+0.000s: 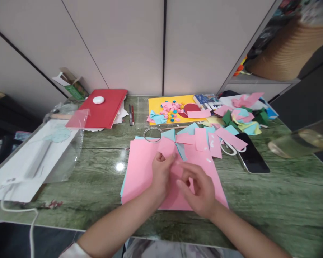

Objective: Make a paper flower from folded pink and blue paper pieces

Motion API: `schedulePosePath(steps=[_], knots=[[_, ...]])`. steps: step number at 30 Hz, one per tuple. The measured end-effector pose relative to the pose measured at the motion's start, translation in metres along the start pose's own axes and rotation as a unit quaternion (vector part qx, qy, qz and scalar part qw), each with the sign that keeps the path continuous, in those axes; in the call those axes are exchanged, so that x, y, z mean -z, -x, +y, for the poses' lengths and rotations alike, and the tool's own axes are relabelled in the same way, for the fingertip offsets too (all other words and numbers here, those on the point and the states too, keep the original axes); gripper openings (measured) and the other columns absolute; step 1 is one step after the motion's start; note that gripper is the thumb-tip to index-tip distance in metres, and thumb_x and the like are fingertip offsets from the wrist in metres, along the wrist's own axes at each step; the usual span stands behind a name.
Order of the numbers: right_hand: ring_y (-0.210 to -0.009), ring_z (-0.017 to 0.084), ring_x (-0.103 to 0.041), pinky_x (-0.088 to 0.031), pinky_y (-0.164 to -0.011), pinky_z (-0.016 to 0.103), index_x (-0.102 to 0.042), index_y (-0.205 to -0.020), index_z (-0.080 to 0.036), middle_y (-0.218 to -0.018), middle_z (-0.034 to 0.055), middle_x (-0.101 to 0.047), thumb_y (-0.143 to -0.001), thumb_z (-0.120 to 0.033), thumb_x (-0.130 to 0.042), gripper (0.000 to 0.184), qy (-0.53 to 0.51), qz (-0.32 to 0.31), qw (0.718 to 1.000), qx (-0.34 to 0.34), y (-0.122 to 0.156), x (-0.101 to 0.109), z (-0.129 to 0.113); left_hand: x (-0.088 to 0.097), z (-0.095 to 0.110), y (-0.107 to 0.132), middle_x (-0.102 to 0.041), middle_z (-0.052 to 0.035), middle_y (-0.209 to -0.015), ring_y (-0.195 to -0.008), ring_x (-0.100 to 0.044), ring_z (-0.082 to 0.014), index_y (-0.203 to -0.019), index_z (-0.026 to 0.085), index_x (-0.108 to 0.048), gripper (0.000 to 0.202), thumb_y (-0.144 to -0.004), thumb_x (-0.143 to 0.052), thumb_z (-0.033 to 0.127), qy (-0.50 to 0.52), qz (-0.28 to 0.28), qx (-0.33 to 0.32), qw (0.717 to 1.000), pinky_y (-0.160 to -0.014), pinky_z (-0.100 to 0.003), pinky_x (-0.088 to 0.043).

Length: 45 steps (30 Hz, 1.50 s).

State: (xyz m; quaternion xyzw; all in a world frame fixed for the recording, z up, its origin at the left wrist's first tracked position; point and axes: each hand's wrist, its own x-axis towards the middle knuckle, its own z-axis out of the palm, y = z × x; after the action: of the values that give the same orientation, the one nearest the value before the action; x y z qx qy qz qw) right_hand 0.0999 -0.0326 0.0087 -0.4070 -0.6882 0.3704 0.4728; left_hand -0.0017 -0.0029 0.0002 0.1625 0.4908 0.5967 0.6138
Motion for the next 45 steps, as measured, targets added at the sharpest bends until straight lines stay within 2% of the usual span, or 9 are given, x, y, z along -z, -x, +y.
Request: schedulePosePath(steps=[2, 3, 6, 12, 15, 20, 29, 41, 45], knots=[[-0.05, 0.01, -0.039, -0.031, -0.051, 0.025, -0.043, -0.121, -0.025, -0.056, -0.0064, -0.04, -0.081, -0.021, -0.05, 0.041, -0.123, -0.084, 0.983, -0.106, 0.003, -0.007, -0.002, 0.001, 0.0, -0.001, -0.036, 0.0098, -0.054, -0.045, -0.04, -0.0047, -0.066, 0.019, -0.036, 0.041, -0.055, -0.075, 0.028, -0.009, 0.004, 0.014, 1.0, -0.048, -0.019, -0.034], [-0.05, 0.01, -0.036, -0.029, -0.05, 0.024, -0.042, -0.123, -0.025, -0.055, -0.0071, -0.037, -0.081, -0.023, -0.051, 0.042, -0.162, -0.106, 0.97, -0.147, 0.003, -0.01, -0.001, 0.001, 0.0, -0.002, -0.036, 0.01, -0.054, -0.044, -0.039, -0.0047, -0.065, 0.02, -0.035, 0.041, -0.056, -0.074, 0.027, -0.01, 0.007, 0.019, 1.0, -0.048, -0.019, -0.034], [-0.049, 0.008, -0.029, -0.023, -0.049, 0.023, -0.04, -0.126, -0.024, -0.055, -0.0084, -0.03, -0.082, -0.024, -0.05, 0.045, -0.205, -0.097, 0.953, -0.199, 0.001, -0.015, 0.006, 0.003, -0.002, -0.008, -0.037, 0.0095, -0.054, -0.046, -0.042, -0.0053, -0.065, 0.02, -0.033, 0.039, -0.058, -0.071, 0.024, 0.002, 0.012, 0.022, 1.0, -0.049, -0.019, -0.034], [-0.051, 0.01, -0.028, -0.021, -0.05, 0.024, -0.038, -0.128, -0.024, -0.055, -0.0082, -0.027, -0.08, -0.025, -0.051, 0.049, -0.217, -0.061, 0.953, -0.201, -0.005, -0.015, 0.013, 0.004, 0.0, -0.012, -0.046, 0.0068, -0.059, -0.055, -0.05, -0.0067, -0.064, 0.019, -0.035, 0.032, -0.057, -0.065, 0.013, 0.052, 0.017, 0.023, 0.998, -0.056, -0.019, -0.038], [-0.051, 0.01, -0.027, -0.02, -0.05, 0.025, -0.034, -0.13, -0.027, -0.055, -0.0081, -0.028, -0.08, -0.025, -0.052, 0.053, -0.242, -0.048, 0.946, -0.21, -0.007, -0.013, 0.013, 0.003, 0.002, -0.011, -0.046, 0.0067, -0.059, -0.055, -0.049, -0.0065, -0.064, 0.018, -0.036, 0.032, -0.059, -0.068, 0.015, 0.057, 0.01, 0.02, 0.998, -0.055, -0.02, -0.037], [-0.051, 0.01, -0.025, -0.018, -0.051, 0.025, -0.037, -0.128, -0.029, -0.055, -0.0082, -0.025, -0.077, -0.022, -0.053, 0.053, -0.249, -0.024, 0.942, -0.225, -0.011, -0.008, 0.017, 0.003, 0.002, -0.011, -0.045, 0.0067, -0.058, -0.055, -0.048, -0.0065, -0.064, 0.017, -0.039, 0.033, -0.06, -0.072, 0.019, 0.051, -0.008, -0.002, 0.999, -0.053, -0.02, -0.036], [-0.051, 0.011, -0.024, -0.018, -0.052, 0.026, -0.038, -0.127, -0.028, -0.054, -0.0085, -0.024, -0.074, -0.022, -0.054, 0.056, -0.27, -0.04, 0.931, -0.241, -0.014, -0.006, 0.018, 0.001, 0.001, -0.009, -0.052, 0.0058, -0.062, -0.057, -0.052, -0.0071, -0.07, 0.017, -0.048, 0.029, -0.058, -0.074, 0.017, 0.053, 0.001, -0.011, 0.999, -0.056, -0.02, -0.037], [-0.05, 0.011, -0.022, -0.017, -0.051, 0.026, -0.039, -0.126, -0.03, -0.054, -0.0088, -0.022, -0.077, -0.018, -0.05, 0.052, -0.22, -0.03, 0.943, -0.248, -0.016, -0.004, 0.016, 0.004, -0.002, -0.01, -0.054, 0.0052, -0.063, -0.059, -0.052, -0.0078, -0.071, 0.016, -0.052, 0.026, -0.058, -0.074, 0.018, 0.029, 0.003, -0.037, 0.999, -0.058, -0.021, -0.038], [-0.049, 0.011, -0.023, -0.019, -0.051, 0.027, -0.039, -0.126, -0.029, -0.053, -0.009, -0.023, -0.078, -0.017, -0.049, 0.051, -0.195, -0.024, 0.948, -0.25, -0.016, -0.004, 0.013, 0.004, -0.001, -0.01, -0.058, 0.0037, -0.068, -0.067, -0.056, -0.0097, -0.071, 0.016, -0.053, 0.024, -0.059, -0.074, 0.017, 0.021, -0.008, -0.055, 0.998, -0.063, -0.022, -0.04]])
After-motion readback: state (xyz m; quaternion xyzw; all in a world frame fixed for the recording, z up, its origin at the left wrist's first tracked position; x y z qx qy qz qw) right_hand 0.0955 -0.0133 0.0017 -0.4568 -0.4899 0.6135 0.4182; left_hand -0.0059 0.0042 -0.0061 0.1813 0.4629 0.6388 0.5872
